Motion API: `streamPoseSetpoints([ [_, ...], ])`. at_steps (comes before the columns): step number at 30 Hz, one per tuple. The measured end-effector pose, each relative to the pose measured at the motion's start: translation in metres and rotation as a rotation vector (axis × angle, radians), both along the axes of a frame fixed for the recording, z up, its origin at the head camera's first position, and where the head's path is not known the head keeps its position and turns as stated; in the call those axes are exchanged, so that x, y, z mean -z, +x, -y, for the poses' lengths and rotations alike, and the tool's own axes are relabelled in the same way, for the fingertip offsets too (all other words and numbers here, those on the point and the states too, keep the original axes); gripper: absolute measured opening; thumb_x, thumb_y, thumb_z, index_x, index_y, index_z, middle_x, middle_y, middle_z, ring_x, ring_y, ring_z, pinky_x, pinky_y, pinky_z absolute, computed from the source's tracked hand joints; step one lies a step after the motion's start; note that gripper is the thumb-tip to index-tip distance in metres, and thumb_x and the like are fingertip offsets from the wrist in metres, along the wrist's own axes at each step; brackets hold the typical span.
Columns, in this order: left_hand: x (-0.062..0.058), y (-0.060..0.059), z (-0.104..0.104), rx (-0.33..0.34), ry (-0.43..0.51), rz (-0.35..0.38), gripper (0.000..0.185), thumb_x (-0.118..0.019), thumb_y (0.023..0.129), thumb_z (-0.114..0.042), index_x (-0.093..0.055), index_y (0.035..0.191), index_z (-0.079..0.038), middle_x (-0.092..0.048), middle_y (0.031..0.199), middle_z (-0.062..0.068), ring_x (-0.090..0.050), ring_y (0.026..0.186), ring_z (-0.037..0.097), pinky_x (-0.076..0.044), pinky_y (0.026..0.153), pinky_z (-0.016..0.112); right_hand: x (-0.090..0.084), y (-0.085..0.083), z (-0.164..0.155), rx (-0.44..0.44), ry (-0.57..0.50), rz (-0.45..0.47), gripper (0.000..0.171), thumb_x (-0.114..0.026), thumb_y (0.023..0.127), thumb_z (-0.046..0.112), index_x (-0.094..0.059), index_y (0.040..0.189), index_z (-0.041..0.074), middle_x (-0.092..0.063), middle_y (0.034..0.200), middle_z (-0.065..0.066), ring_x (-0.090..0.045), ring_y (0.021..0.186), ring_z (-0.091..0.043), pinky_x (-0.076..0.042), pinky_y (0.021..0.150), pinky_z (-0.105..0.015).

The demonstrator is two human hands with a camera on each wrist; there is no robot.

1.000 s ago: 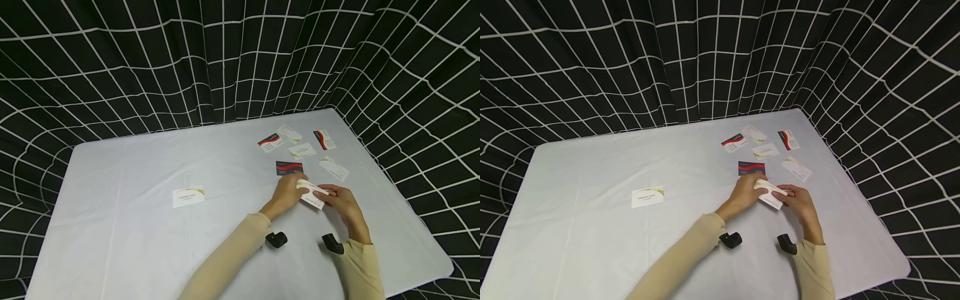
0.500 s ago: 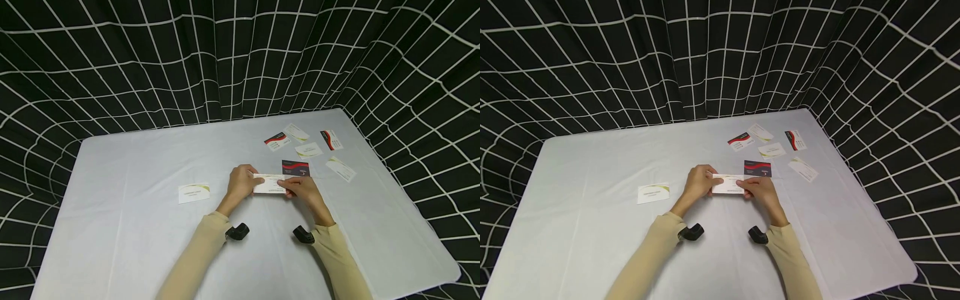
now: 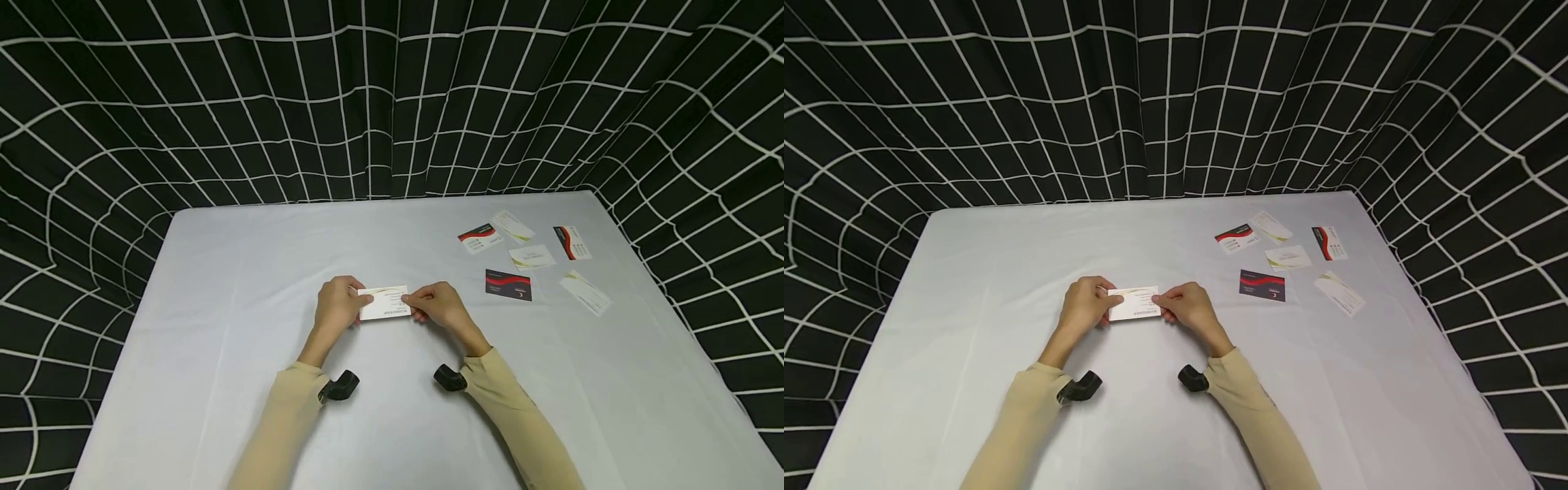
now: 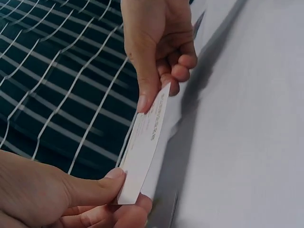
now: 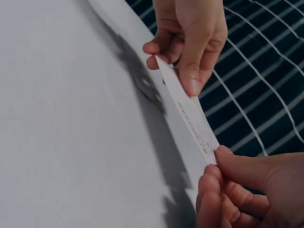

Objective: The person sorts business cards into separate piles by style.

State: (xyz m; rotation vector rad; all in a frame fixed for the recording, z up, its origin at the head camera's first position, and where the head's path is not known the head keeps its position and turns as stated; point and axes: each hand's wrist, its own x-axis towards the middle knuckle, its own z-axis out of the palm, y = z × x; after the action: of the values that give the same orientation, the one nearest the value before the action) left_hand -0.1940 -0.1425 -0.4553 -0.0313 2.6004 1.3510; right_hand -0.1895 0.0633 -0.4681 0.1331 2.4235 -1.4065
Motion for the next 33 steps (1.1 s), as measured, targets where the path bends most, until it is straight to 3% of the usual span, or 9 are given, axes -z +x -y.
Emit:
streamPoseSetpoints([
  [6,0.003,0.002,0.029,-0.073,-0.087,-0.032,0.029,-0.077,0.084,-0.012,-0.068,0.106,0.005,-0.067,0.067,0.009,-0.052,0.041,0.013,-0.039,0.041,0.024,0.003,-0.005,0.033,-0.058,0.122,-0.040,0.027,-0.072,0.090,0.029,-0.074,0.081,0.003,-0.063,0.061,0.001,-0.053,0.054,-0.009,-0.041,0.052,-0.020],
  [12,0.004,0.006,0.046,-0.114,-0.236,-0.082,0.030,-0.081,0.080,-0.021,-0.071,0.100,0.000,-0.072,0.078,0.009,-0.062,0.060,0.018,-0.048,0.057,0.032,0.002,-0.006,0.055,-0.110,0.284,-0.083,0.030,-0.073,0.088,0.034,-0.075,0.073,0.008,-0.062,0.057,0.005,-0.044,0.055,-0.010,-0.031,0.050,-0.021],
  [18,0.004,0.010,0.059,-0.159,-0.264,-0.095,0.029,-0.081,0.080,-0.020,-0.071,0.099,0.000,-0.070,0.076,0.008,-0.061,0.059,0.019,-0.049,0.057,0.035,0.000,-0.005,0.073,-0.140,0.314,-0.109,0.031,-0.073,0.088,0.034,-0.077,0.077,0.005,-0.063,0.058,0.002,-0.045,0.053,-0.010,-0.031,0.046,-0.020],
  [33,0.012,0.009,0.058,-0.171,-0.306,-0.136,0.028,-0.082,0.079,-0.018,-0.071,0.097,0.001,-0.069,0.076,0.009,-0.061,0.061,0.021,-0.049,0.060,0.037,0.001,-0.003,0.081,-0.111,0.349,-0.137,0.030,-0.075,0.087,0.030,-0.073,0.069,0.007,-0.060,0.056,0.001,-0.041,0.047,-0.009,-0.028,0.042,-0.019],
])
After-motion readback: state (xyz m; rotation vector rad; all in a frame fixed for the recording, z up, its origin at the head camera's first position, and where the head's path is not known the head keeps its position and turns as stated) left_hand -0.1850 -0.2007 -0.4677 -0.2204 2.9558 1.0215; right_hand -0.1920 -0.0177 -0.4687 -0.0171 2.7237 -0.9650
